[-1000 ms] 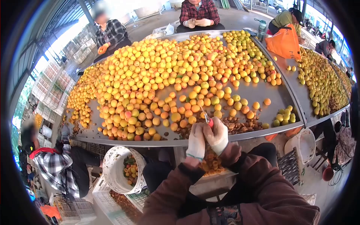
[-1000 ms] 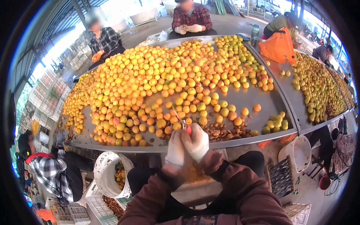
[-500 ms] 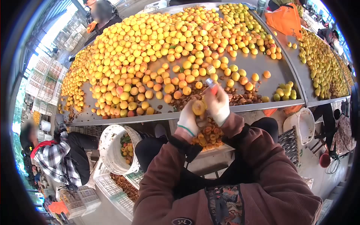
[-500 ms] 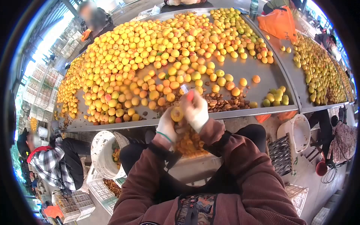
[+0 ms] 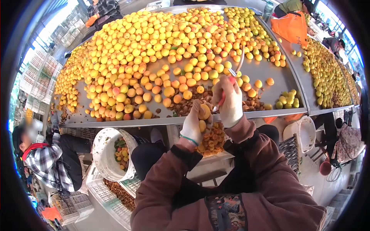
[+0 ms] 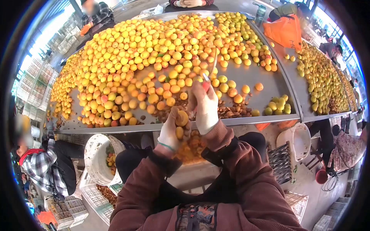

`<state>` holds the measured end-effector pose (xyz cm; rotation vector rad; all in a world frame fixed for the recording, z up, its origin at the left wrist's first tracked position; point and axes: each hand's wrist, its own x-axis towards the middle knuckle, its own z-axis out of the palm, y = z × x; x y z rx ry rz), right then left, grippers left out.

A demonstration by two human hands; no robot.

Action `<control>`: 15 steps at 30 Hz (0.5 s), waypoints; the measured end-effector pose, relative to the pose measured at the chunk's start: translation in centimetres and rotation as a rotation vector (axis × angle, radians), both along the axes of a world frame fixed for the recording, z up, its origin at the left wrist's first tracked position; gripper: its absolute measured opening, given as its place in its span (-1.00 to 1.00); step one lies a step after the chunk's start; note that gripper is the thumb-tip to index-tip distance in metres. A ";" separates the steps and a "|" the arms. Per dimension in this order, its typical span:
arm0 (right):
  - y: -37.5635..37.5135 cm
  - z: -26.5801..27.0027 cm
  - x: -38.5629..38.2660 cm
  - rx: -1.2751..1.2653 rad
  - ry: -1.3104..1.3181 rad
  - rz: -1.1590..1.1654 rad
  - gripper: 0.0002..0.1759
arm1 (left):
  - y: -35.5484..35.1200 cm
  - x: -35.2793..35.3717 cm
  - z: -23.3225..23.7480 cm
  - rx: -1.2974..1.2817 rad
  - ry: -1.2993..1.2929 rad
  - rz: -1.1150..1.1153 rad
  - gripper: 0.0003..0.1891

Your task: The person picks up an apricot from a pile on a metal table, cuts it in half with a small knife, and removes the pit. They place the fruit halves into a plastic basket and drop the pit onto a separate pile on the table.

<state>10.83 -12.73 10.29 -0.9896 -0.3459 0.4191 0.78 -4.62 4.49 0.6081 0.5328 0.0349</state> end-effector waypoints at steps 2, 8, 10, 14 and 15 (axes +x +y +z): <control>-0.2 -0.2 0.1 0.049 0.090 0.054 -0.66 | -1.1 0.1 0.6 0.091 0.040 0.103 -0.50; 0.4 0.0 -1.0 0.049 0.117 -0.032 -0.65 | -2.3 -0.7 1.6 0.372 -0.052 -0.073 -0.37; 0.6 -0.2 -1.7 -0.002 0.037 -0.031 -0.66 | -2.6 -0.3 1.2 0.305 0.007 -0.003 -0.32; 0.8 -0.6 -2.0 -0.009 0.044 -0.012 -0.66 | -2.6 0.7 1.1 0.219 0.051 0.101 -0.39; 0.8 -0.6 -2.0 0.046 0.040 0.018 -0.66 | -2.2 1.1 0.2 0.255 0.060 0.115 -0.41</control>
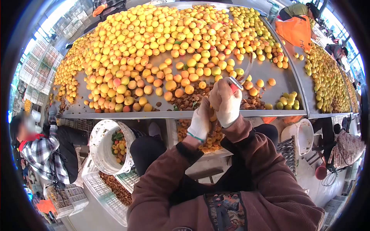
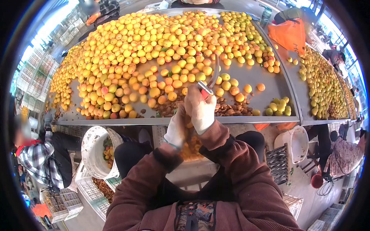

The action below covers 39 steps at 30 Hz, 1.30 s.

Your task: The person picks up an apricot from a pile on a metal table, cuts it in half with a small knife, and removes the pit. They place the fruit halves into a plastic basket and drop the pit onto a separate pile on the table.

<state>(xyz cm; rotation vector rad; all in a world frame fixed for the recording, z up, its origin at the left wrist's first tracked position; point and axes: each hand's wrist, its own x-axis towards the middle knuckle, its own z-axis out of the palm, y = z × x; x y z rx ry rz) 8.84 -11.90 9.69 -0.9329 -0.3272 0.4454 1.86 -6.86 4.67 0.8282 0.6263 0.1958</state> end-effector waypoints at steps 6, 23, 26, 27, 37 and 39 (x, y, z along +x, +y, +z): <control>0.0 -2.0 0.2 0.208 0.036 0.157 -0.82 | 1.1 -0.2 -2.4 0.704 -0.192 -0.039 -0.61; -1.2 -1.5 3.6 -0.153 -0.023 0.121 -0.69 | 1.8 0.0 1.0 -0.160 0.057 -0.121 -0.57; -1.2 -2.9 1.8 -0.676 -0.715 0.039 -0.75 | 2.4 -0.2 -1.0 0.237 -0.212 0.128 -0.65; -1.6 -2.0 0.7 -0.713 -0.869 0.041 -0.74 | 3.3 -0.1 -1.0 -0.024 -0.134 0.084 -0.62; -2.5 -1.9 0.3 -0.711 -0.863 0.068 -0.69 | 3.7 -2.0 4.5 0.061 0.161 -0.087 -0.74; -2.5 -1.9 1.5 -0.736 -0.805 -0.112 -0.71 | 4.4 -1.4 -0.3 0.154 0.035 -0.163 -0.70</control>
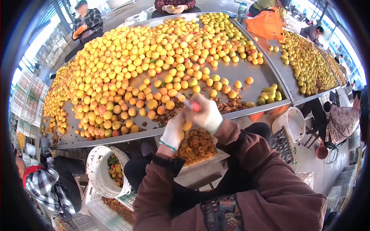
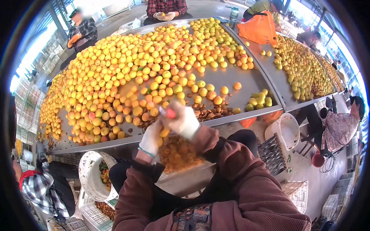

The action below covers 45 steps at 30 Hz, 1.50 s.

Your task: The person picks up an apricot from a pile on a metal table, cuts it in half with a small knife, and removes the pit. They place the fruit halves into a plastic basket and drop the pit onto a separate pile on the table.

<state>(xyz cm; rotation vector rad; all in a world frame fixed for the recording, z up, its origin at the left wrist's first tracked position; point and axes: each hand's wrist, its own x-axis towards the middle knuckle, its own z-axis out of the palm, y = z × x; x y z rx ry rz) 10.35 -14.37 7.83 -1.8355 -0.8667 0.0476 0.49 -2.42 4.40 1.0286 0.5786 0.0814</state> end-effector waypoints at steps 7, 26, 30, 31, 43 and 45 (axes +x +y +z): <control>-1.8 -1.0 9.6 -0.456 -0.165 -0.257 -0.54 | -2.5 -0.8 -0.8 1.024 0.141 -0.637 -0.54; -0.5 1.5 2.7 -0.175 0.254 0.339 -0.49 | -1.0 0.9 -2.7 -0.014 -0.449 0.072 -0.69; 1.6 -2.9 2.0 0.038 0.582 0.412 -0.50 | 0.1 -1.5 2.0 -0.169 -0.476 0.015 -0.74; 2.2 -4.0 2.0 0.134 0.569 0.438 -0.53 | 0.1 -1.5 1.7 -0.183 -0.471 0.034 -0.74; 1.6 -1.5 0.1 0.017 0.370 0.420 -0.49 | 1.6 -2.0 0.7 -0.408 -0.500 0.050 -0.71; 1.4 -1.0 0.1 -0.016 0.349 0.461 -0.52 | 1.4 -1.6 1.9 -0.370 -0.448 0.022 -0.64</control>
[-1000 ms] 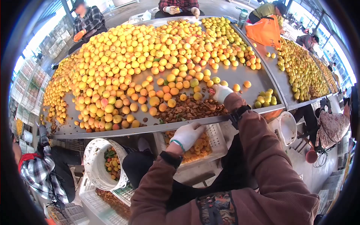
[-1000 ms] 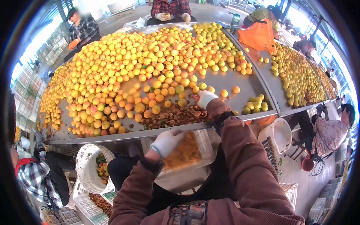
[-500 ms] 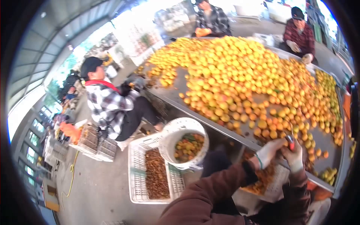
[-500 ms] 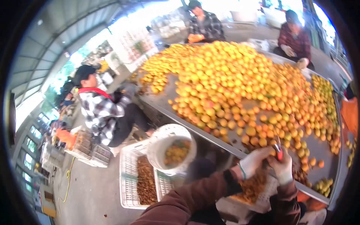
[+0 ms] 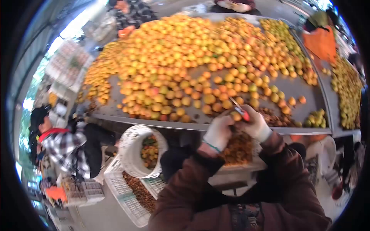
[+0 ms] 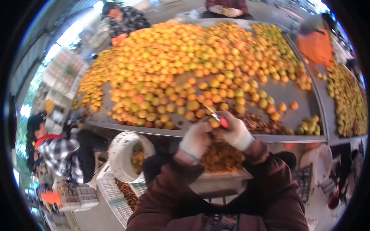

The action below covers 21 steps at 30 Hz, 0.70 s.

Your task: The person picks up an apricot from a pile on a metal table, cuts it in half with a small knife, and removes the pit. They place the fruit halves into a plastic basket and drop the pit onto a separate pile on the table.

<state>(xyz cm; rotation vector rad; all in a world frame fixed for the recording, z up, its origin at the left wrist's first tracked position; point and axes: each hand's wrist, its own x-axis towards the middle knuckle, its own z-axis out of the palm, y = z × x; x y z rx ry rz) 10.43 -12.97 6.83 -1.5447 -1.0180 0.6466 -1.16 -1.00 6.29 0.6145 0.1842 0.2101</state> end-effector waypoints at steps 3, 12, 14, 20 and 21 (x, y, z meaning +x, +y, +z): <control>-0.1 0.3 0.6 -0.018 0.308 0.035 -0.63 | -0.7 -0.6 0.9 0.493 0.067 0.025 -0.58; -0.4 0.9 0.3 0.115 0.286 0.074 -0.61 | -0.5 0.3 0.1 0.001 0.060 -0.010 -0.55; -0.5 0.6 0.1 0.179 0.130 -0.043 -0.63 | -0.3 0.4 0.4 -0.007 0.056 0.025 -0.58; -1.0 0.8 -0.8 0.124 0.233 0.038 -0.65 | -0.3 0.4 1.0 -0.007 -0.050 0.123 -0.71; -1.0 0.8 -1.0 0.099 0.311 0.075 -0.65 | -0.4 0.4 1.2 0.016 -0.040 0.130 -0.71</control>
